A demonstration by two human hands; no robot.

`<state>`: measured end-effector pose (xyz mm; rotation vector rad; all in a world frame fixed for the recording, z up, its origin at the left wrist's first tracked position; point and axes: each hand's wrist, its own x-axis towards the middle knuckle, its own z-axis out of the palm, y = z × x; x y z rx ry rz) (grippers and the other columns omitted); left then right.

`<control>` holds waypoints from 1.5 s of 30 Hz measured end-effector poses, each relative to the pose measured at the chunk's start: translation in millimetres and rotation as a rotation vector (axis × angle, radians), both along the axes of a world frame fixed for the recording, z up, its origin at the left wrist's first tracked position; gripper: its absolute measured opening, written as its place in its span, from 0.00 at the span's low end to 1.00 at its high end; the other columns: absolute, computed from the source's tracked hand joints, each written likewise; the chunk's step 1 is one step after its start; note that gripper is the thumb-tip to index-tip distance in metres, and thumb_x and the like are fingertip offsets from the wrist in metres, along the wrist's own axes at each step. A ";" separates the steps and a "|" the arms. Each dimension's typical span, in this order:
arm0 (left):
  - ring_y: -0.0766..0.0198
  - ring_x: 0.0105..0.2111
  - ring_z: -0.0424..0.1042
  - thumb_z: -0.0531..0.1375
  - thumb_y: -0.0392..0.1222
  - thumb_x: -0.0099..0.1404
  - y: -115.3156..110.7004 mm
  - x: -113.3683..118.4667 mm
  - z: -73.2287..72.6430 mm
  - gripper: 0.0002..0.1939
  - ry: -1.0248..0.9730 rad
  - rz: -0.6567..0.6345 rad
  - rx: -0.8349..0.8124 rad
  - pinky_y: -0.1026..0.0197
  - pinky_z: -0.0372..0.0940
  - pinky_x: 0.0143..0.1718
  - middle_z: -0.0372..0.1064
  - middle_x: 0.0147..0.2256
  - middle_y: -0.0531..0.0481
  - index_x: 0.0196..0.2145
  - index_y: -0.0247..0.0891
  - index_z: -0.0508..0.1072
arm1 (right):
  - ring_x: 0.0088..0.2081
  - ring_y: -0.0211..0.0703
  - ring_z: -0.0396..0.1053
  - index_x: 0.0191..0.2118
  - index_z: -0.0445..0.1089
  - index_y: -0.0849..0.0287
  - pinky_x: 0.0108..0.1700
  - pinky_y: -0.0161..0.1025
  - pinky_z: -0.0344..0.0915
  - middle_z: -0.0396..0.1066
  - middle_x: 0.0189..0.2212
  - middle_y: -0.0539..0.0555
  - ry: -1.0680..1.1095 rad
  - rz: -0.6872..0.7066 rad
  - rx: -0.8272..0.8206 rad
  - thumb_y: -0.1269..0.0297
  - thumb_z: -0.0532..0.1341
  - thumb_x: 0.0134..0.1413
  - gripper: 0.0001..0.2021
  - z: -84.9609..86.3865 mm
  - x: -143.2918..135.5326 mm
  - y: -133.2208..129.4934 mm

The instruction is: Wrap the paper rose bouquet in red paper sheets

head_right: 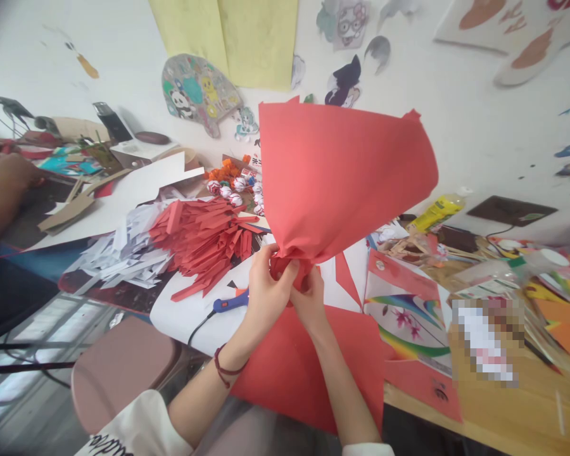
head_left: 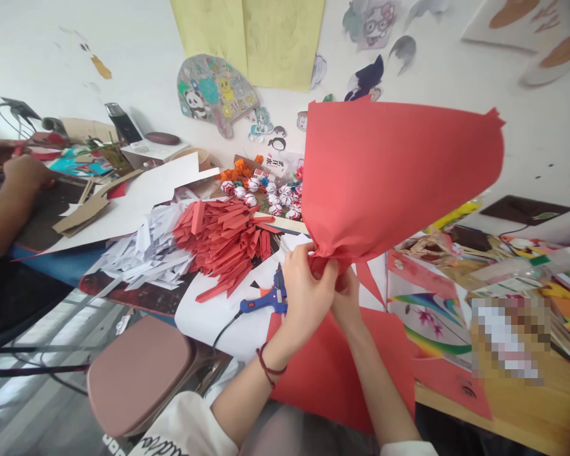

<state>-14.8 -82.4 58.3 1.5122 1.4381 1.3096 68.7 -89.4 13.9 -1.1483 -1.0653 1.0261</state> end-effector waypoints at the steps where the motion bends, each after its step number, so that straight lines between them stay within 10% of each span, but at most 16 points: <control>1: 0.55 0.42 0.65 0.59 0.41 0.62 0.3 -0.1 0.8 0.09 0.006 0.000 0.004 0.53 0.60 0.42 0.70 0.39 0.46 0.41 0.40 0.68 | 0.43 0.55 0.72 0.43 0.66 0.53 0.43 0.47 0.71 0.73 0.42 0.55 -0.001 -0.010 -0.002 0.61 0.68 0.44 0.19 0.2 -0.6 -0.1; 45: 0.58 0.38 0.65 0.62 0.40 0.53 11.7 19.8 4.9 0.09 -0.051 0.096 0.018 0.58 0.58 0.38 0.69 0.35 0.49 0.34 0.40 0.69 | 0.36 0.46 0.69 0.41 0.67 0.55 0.36 0.40 0.66 0.71 0.34 0.49 -0.329 -0.220 0.135 0.69 0.62 0.46 0.13 -6.6 9.6 4.4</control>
